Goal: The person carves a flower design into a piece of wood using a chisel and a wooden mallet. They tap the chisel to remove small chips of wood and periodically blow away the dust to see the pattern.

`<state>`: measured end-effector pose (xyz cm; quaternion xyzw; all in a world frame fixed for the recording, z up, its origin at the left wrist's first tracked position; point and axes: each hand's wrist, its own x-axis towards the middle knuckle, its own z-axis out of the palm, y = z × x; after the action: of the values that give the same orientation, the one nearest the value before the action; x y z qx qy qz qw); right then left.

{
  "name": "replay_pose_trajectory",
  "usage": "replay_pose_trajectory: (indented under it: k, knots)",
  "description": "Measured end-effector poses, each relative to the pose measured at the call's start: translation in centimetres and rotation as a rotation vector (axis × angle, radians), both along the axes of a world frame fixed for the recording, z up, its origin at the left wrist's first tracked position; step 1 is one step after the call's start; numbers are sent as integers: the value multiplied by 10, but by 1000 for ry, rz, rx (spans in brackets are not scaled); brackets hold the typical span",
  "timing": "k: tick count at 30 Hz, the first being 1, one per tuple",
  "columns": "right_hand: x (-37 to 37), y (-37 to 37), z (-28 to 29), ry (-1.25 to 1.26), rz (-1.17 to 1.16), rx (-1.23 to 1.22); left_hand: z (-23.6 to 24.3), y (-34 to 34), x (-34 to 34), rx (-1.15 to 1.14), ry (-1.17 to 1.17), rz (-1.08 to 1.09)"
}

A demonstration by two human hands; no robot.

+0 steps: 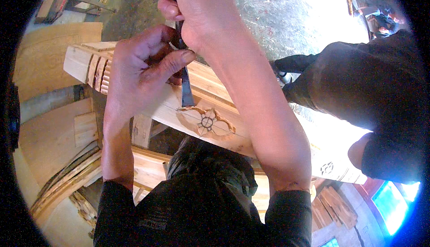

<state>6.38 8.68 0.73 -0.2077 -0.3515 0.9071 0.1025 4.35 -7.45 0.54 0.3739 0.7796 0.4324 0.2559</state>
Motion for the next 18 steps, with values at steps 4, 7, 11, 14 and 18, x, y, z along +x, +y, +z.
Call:
replay_pose_trajectory:
  k: [4, 7, 11, 14, 18]
  knots:
    - [1, 0, -4, -41, -8, -48, -2, 1, 0, -12, 38, 19]
    - [6, 13, -17, 46, -9, -188, 2, 3, 0, -53, -8, -97]
    - [29, 38, -13, 64, -227, -102, 7, 1, 3, 25, -145, -112]
    - [48, 39, -7, 46, -307, -130, 8, 2, 3, 16, -174, -135]
    - [51, 41, -14, 64, -351, -142, 7, 4, 6, 7, -175, -179]
